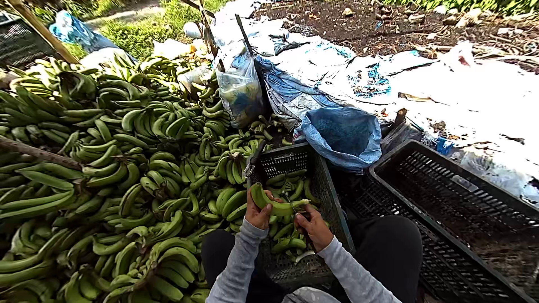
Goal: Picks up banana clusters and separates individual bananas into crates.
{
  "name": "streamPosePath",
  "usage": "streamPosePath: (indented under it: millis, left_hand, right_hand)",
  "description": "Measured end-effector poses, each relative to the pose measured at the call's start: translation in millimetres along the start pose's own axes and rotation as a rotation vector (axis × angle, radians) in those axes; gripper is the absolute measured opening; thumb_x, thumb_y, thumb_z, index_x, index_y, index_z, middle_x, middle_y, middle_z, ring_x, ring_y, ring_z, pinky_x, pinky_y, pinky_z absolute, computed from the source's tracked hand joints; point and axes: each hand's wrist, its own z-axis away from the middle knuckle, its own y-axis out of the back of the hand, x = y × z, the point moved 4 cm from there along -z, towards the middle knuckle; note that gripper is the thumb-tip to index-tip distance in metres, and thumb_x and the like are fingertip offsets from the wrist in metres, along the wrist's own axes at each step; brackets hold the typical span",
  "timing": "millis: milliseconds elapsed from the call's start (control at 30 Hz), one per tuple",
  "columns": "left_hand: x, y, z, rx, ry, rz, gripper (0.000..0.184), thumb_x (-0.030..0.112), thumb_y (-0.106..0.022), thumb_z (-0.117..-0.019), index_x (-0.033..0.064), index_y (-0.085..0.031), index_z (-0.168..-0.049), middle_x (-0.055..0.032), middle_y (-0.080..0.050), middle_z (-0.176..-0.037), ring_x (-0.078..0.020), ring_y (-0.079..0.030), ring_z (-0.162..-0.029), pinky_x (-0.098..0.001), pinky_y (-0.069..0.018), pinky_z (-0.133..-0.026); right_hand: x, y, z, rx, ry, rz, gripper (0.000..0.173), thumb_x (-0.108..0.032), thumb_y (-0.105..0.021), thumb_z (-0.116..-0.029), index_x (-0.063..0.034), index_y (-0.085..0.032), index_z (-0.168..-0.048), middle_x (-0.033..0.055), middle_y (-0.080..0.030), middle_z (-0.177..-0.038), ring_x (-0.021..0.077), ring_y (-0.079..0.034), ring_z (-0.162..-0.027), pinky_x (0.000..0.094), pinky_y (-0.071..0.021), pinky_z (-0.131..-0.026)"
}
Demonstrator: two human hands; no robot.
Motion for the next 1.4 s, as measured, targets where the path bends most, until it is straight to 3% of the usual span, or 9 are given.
streamPosePath:
  millis: [100,200,333,433,500,633,767,967,1400]
  left_hand:
    - [-6.9,3.6,16.4,0.154,0.092,-0.18,0.088,0.023,-0.075,-0.0906,0.0052,-0.012,-0.151,-0.0078,-0.063,-0.12,-0.0223,-0.071,-0.102,-0.0402,-0.0628,-0.082]
    - [-12.6,-7.3,15.8,0.522,0.49,-0.23,0.057,0.009,-0.04,-0.1089,0.0031,-0.009,-0.156,-0.018,-0.059,-0.122,-0.0202,-0.069,-0.092,-0.0379,-0.06,-0.075]
    - [-25.0,7.8,7.8,0.329,0.338,-0.124,0.049,0.003,-0.054,-0.0969,-0.004,-0.029,-0.138,-0.0068,-0.067,-0.094,-0.017,-0.071,-0.078,-0.0353,-0.0628,-0.072]
    - [-18.3,27.3,-4.3,-0.085,0.221,-0.359,0.061,0.022,-0.078,-0.0844,-0.0061,-0.044,-0.126,-0.0029,-0.073,-0.099,-0.0131,-0.072,-0.086,-0.031,-0.0606,-0.081]
    - [-3.8,42.7,-16.5,-0.236,0.309,-0.931,0.054,0.007,-0.073,-0.0875,-0.0122,-0.054,-0.134,-0.0235,-0.07,-0.117,-0.0316,-0.071,-0.103,-0.0437,-0.0555,-0.095]
    - [-18.1,95.8,-29.2,0.329,0.545,-0.88,0.058,-0.005,-0.063,-0.0959,-0.0089,-0.037,-0.148,-0.0306,-0.052,-0.138,-0.03,-0.06,-0.12,-0.0403,-0.0507,-0.103]
    - [-35.1,64.7,-16.0,0.755,0.425,-0.108,0.052,0.002,-0.04,-0.1081,0.0036,-0.018,-0.155,-0.0227,-0.055,-0.128,-0.0243,-0.065,-0.101,-0.0391,-0.0565,-0.086]
    - [-42.4,0.7,3.8,0.856,0.628,0.189,0.028,0.024,-0.036,-0.1122,0.0009,-0.045,-0.126,-0.0113,-0.066,-0.084,-0.0159,-0.069,-0.069,-0.0291,-0.0591,-0.064]
    - [-22.9,-51.6,9.3,0.707,0.668,0.301,0.042,0.03,-0.016,-0.1137,0.0064,-0.049,-0.102,-0.0025,-0.061,-0.073,-0.0076,-0.064,-0.063,-0.0203,-0.0551,-0.06]
  right_hand:
    - [-1.8,3.3,0.4,0.036,0.151,0.287,0.035,-0.009,-0.059,-0.0974,0.0072,-0.055,-0.128,0.0009,-0.066,-0.091,0.0026,-0.062,-0.076,0.0199,-0.0535,-0.071]
    - [-0.1,-10.1,8.2,-0.011,0.333,0.712,0.038,-0.02,-0.065,-0.097,0.0073,-0.067,-0.124,0.0226,-0.074,-0.107,0.0353,-0.074,-0.096,0.0579,-0.0566,-0.084]
    - [10.9,-19.5,11.8,-0.109,0.065,0.245,0.03,-0.008,-0.059,-0.0957,0.0049,-0.058,-0.122,-0.0031,-0.063,-0.08,0.0,-0.057,-0.062,0.0172,-0.0496,-0.06]
    - [-5.4,-3.8,10.0,-0.041,-0.004,0.02,0.027,-0.004,-0.054,-0.0972,0.0025,-0.054,-0.123,-0.007,-0.061,-0.072,-0.0004,-0.055,-0.057,0.0157,-0.0486,-0.056]
    - [-27.9,18.6,5.4,0.08,0.113,0.099,0.027,-0.004,-0.054,-0.0972,0.0042,-0.053,-0.123,-0.0075,-0.06,-0.073,-0.0015,-0.055,-0.057,0.0146,-0.0487,-0.056]
    - [-57.9,47.0,2.6,0.19,0.159,0.78,0.049,-0.021,-0.054,-0.1028,0.0062,-0.048,-0.143,0.0156,-0.066,-0.094,0.0199,-0.063,-0.073,0.0371,-0.0538,-0.071]
    - [-38.0,36.4,-14.1,-0.132,-0.404,1.12,0.086,-0.035,-0.05,-0.1088,-0.0074,0.011,-0.163,0.031,-0.064,-0.123,0.0455,-0.066,-0.11,0.0593,-0.0474,-0.101]
    - [3.2,11.9,-10.7,-0.233,0.545,1.026,0.051,-0.023,-0.055,-0.1033,0.0041,-0.053,-0.146,0.025,-0.072,-0.118,0.0432,-0.073,-0.098,0.0587,-0.0578,-0.083]
    - [-7.0,8.8,-8.4,0.098,1.15,1.145,0.034,-0.029,-0.05,-0.105,-0.0107,-0.076,-0.117,0.0156,-0.073,-0.088,0.0286,-0.071,-0.072,0.0399,-0.056,-0.061]
